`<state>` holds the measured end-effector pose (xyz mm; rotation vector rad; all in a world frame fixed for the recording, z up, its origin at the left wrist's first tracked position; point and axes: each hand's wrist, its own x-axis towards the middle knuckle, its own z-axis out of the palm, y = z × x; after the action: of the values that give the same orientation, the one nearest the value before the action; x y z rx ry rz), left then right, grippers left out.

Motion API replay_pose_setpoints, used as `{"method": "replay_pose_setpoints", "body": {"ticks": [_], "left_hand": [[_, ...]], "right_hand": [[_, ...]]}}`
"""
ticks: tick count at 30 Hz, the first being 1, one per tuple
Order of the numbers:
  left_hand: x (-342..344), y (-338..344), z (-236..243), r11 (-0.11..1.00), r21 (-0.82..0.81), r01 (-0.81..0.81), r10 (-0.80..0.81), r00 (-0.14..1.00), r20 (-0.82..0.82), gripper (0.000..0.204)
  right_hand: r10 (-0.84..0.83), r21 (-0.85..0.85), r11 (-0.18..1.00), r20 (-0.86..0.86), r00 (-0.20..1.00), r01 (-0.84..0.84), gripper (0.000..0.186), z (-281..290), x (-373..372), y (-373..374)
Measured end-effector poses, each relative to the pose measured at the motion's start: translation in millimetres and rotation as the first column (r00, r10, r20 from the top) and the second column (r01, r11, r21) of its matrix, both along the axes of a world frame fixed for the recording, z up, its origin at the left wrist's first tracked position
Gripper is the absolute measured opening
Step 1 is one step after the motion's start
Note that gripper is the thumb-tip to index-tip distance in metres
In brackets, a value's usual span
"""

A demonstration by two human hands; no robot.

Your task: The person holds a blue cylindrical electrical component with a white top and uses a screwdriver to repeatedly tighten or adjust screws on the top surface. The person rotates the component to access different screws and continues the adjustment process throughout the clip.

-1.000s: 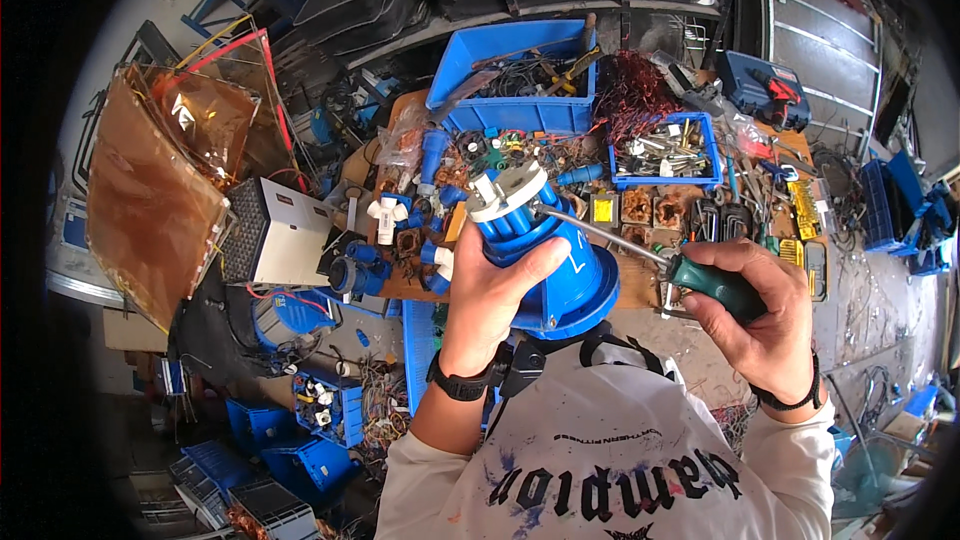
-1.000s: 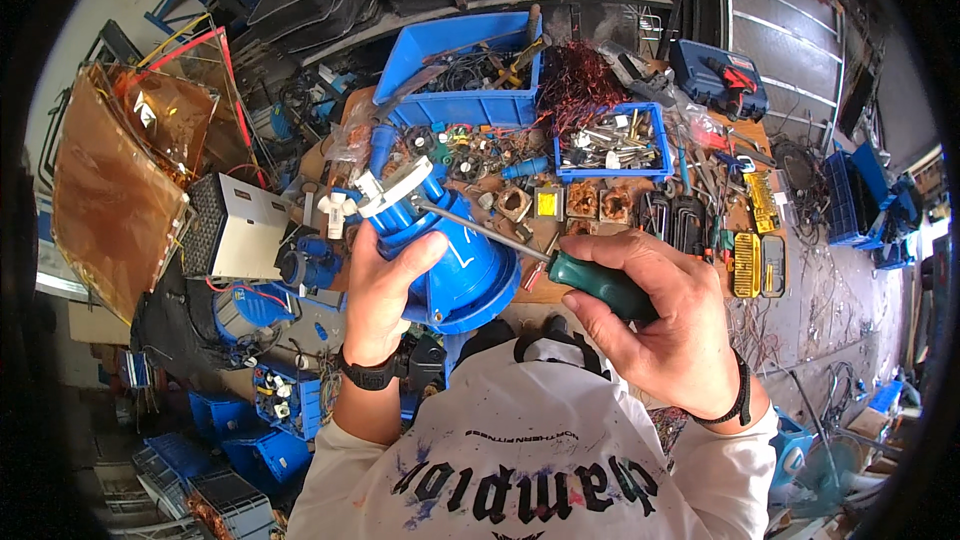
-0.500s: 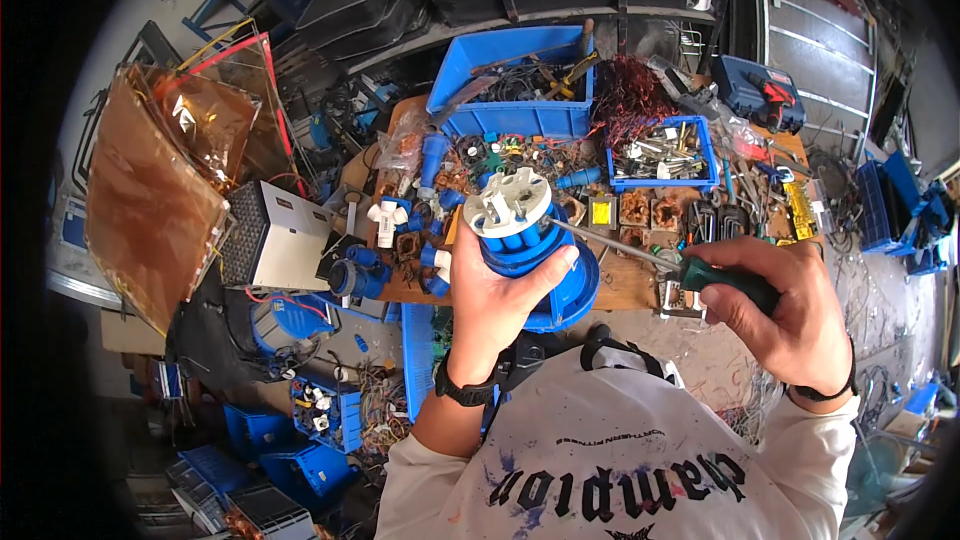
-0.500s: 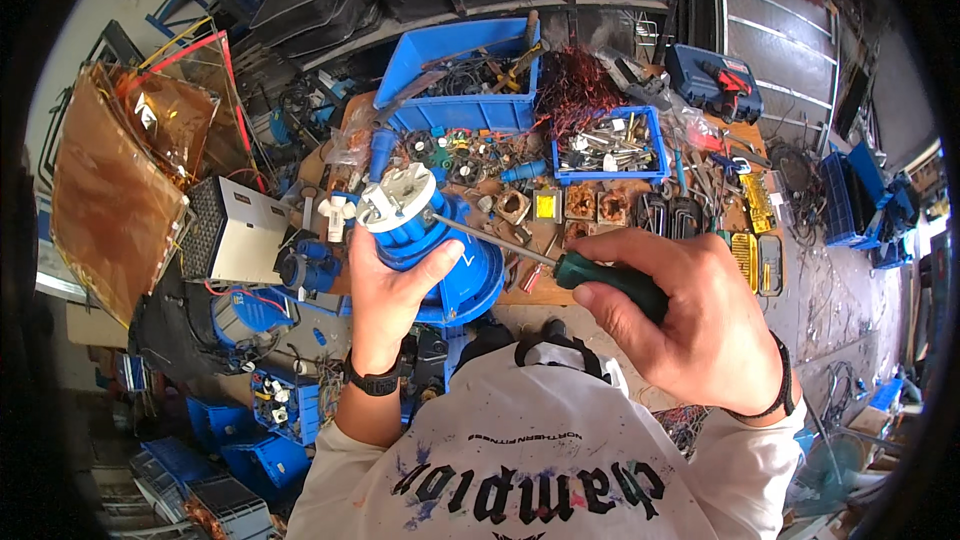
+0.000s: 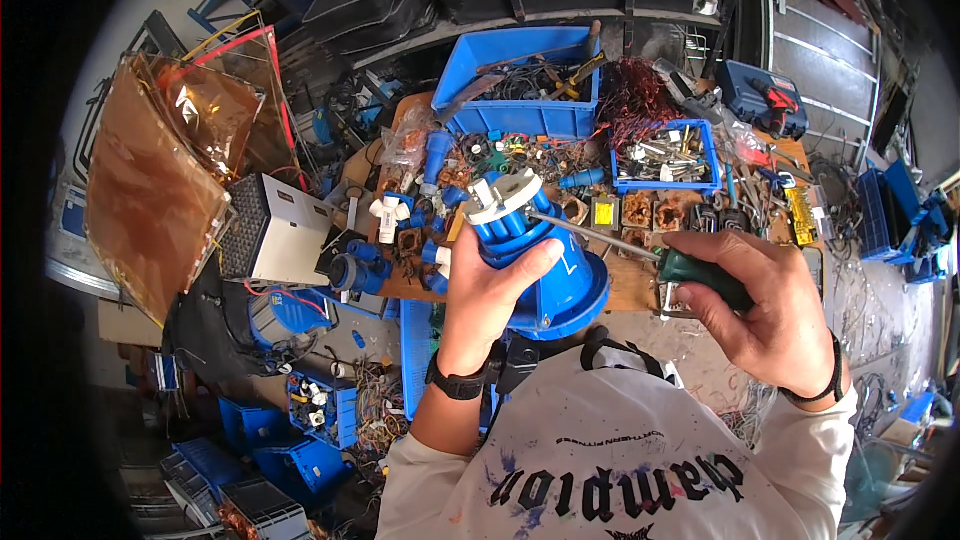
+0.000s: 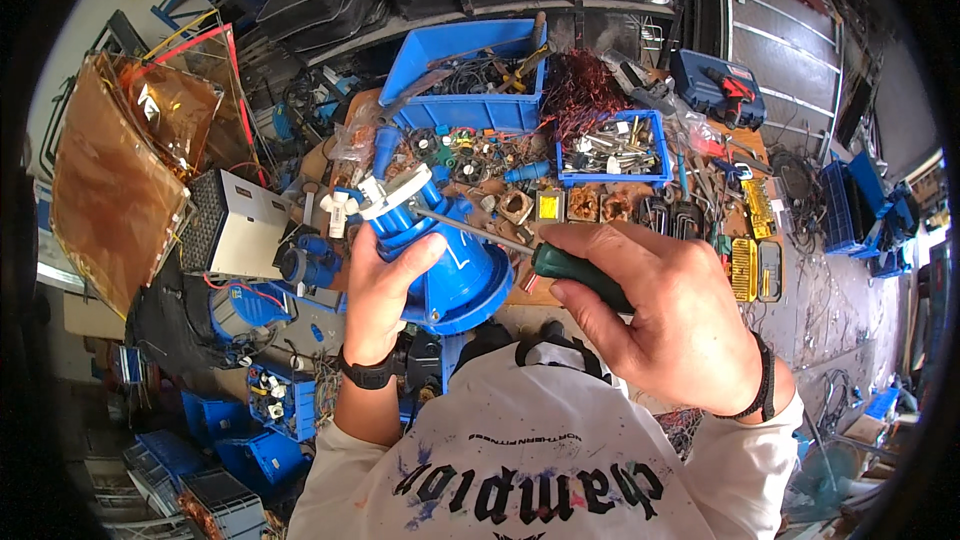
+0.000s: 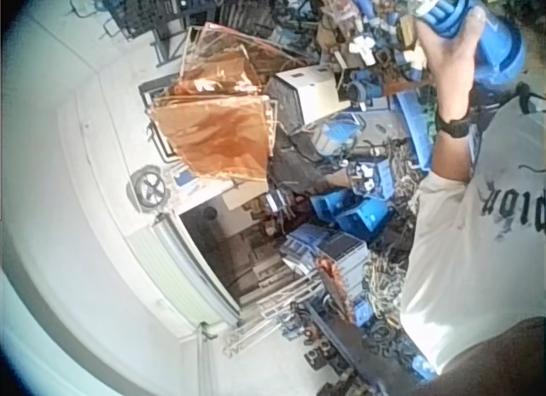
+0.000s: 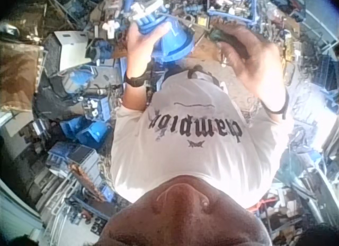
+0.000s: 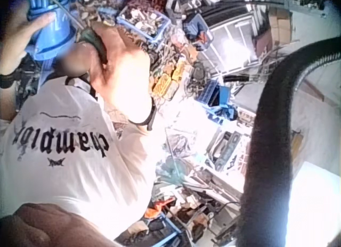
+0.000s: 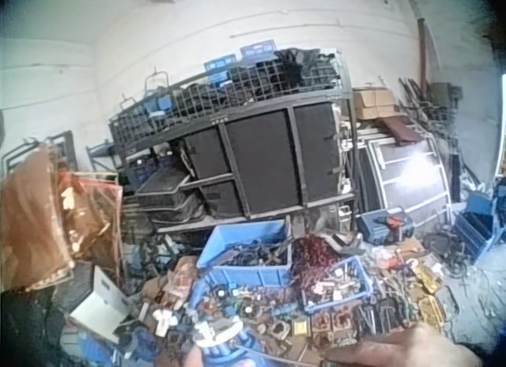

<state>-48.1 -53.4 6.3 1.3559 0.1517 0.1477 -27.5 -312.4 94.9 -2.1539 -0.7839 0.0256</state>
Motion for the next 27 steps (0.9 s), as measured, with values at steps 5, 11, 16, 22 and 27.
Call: {"method": "replay_pose_setpoints", "body": {"ticks": [5,11,16,22,27], "left_hand": [[-1,0,3,0.995,-0.08,0.059,-0.064,0.996,-0.058,0.059],[0,-2,6,0.998,-0.008,0.069,-0.069,0.996,-0.051,0.059],[2,-6,7,0.997,0.026,0.076,-0.076,0.997,-0.006,0.062],[0,-9,3,0.992,0.116,0.05,-0.051,0.999,0.005,0.064],[1,-11,-2,0.977,0.21,-0.022,0.006,0.997,0.076,0.066]], "right_hand": [[-0.004,-0.004,1.0,0.081,0.997,0.004,0.037,5,2,-2],[-0.036,-0.043,0.998,0.172,0.984,0.044,0.038,4,2,0],[-0.007,-0.048,0.999,0.251,0.968,0.019,0.037,3,2,0],[0.003,-0.059,0.998,0.235,0.972,0.011,0.04,-7,-7,1],[-0.006,0.05,0.999,0.016,1.0,0.005,0.036,-23,-7,1]]}}
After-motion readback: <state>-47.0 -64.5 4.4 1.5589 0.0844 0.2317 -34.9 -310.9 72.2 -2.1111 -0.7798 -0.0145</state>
